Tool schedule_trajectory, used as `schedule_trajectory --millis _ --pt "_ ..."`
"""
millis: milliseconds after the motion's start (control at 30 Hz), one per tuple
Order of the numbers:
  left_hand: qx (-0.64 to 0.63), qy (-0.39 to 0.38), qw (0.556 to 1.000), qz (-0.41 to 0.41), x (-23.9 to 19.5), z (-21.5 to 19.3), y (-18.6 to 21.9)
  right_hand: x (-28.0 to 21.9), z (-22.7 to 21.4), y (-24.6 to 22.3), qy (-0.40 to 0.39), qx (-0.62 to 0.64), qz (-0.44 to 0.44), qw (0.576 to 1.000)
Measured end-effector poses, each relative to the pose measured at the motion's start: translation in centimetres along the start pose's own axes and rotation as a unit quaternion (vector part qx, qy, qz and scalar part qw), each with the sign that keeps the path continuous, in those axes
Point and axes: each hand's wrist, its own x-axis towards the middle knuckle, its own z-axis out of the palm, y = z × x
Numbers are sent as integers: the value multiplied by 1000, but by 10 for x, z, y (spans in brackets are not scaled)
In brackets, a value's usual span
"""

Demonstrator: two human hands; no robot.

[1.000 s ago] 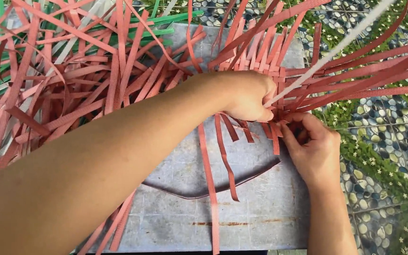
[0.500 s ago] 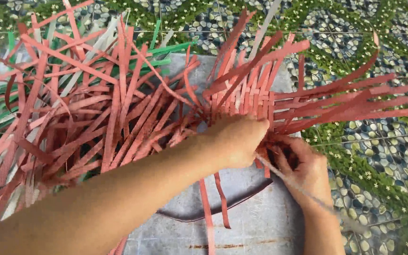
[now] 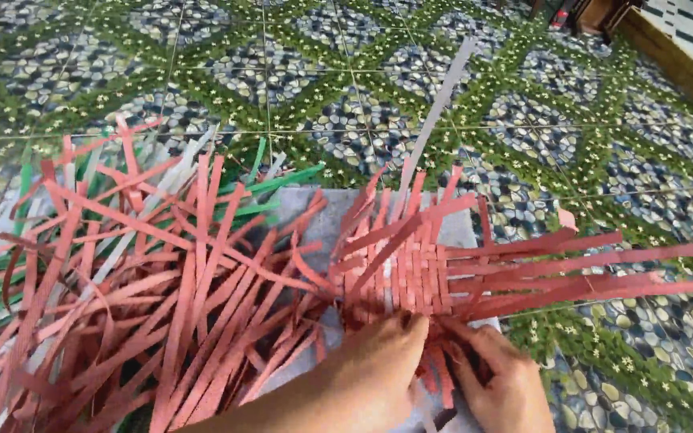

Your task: The person weaves red plastic straps by hand, interlacing them into a growing woven mat. The hands repeatedly pass individual straps over and under existing strands to extend the pattern.

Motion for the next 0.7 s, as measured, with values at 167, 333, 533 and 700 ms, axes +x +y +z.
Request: schedule_trajectory --millis 167,333,533,700 --pt "85 72 990 83 26 30 -27 -3 6 11 19 -32 -2 999" --pt "22 49 998 42 37 36 -34 -2 7 -8 52 -44 42 997" --pt "40 149 987 55 59 77 -57 -3 19 -10 111 -60 59 990" --pt "19 82 995 44 55 63 -53 0 21 -25 126 -51 67 988"
